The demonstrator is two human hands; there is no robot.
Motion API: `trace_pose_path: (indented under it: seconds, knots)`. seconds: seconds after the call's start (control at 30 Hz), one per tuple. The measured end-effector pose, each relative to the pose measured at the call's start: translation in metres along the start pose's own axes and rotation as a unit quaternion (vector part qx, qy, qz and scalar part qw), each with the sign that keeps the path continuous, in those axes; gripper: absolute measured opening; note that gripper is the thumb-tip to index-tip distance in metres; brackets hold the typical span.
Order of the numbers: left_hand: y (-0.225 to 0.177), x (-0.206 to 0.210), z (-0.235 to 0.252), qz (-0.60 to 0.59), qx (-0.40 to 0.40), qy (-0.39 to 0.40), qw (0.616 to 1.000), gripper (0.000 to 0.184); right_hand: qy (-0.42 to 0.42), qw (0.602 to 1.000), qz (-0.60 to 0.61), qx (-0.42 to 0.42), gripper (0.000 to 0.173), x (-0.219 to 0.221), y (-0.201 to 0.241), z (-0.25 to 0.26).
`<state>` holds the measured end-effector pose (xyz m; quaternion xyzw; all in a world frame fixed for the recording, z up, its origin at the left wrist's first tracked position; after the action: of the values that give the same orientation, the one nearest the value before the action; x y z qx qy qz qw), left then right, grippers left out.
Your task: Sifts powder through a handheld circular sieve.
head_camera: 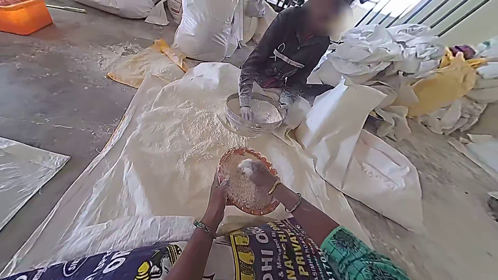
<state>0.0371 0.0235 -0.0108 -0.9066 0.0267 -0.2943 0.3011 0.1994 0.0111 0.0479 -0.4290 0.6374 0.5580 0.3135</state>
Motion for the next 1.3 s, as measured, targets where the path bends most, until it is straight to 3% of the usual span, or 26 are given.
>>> trace_pose_path:
  seconds: [0.07,0.2,0.27,0.37,0.47,0.6,0.77,0.9,0.97,1.17,1.3]
  knots:
    - [-0.001,-0.003,0.000,-0.005,0.007,-0.005,1.000,0.056,-0.042,0.999,0.015,-0.016,0.033,-0.010,-0.012,-0.001]
    - [-0.002,-0.003,-0.001,-0.013,0.009,-0.006,1.000,0.054,0.079,0.991,0.109,0.021,0.067,-0.002,-0.012,0.002]
    - [0.000,-0.003,0.000,-0.013,0.007,-0.007,1.000,0.053,0.118,0.987,0.105,-0.002,0.070,0.011,0.004,0.004]
    - [0.002,-0.009,0.001,-0.012,0.014,-0.008,1.000,0.053,0.183,0.980,0.078,0.011,0.062,0.024,0.040,0.003]
    - [0.004,-0.010,0.005,-0.016,0.016,-0.006,1.000,0.055,0.177,0.983,0.040,0.002,0.050,0.030,0.041,0.005]
    - [0.001,-0.004,0.001,-0.018,0.002,-0.003,1.000,0.056,0.046,0.999,-0.005,0.018,0.032,0.029,0.009,0.012]
    - [-0.005,-0.005,-0.004,-0.023,0.011,-0.010,1.000,0.056,-0.069,0.997,0.020,0.025,0.030,-0.011,0.000,0.002]
    - [-0.006,-0.001,-0.001,-0.021,0.023,0.002,1.000,0.055,-0.013,0.996,0.072,0.057,0.055,-0.008,-0.022,0.014]
    - [-0.004,-0.001,-0.002,-0.026,0.014,-0.002,1.000,0.053,-0.009,0.991,0.125,0.042,0.056,0.002,-0.013,0.024]
    - [-0.004,-0.010,-0.001,-0.031,0.030,0.001,0.999,0.051,0.110,0.992,0.047,-0.041,0.041,0.032,0.045,0.015]
    - [0.001,-0.004,0.001,-0.027,-0.003,-0.006,1.000,0.051,0.095,0.991,-0.040,-0.081,0.028,0.028,0.028,0.010]
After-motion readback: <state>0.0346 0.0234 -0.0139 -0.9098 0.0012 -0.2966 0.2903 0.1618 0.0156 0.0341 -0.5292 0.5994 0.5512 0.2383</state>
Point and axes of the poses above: each hand's wrist, its own z-axis towards the middle knuckle, its own x-axis out of the palm, y = z × x, the point moved 2 cm from there along z, towards the middle knuckle, and after that the axes turned 13 degrees about -x, right-handed, at the moved point
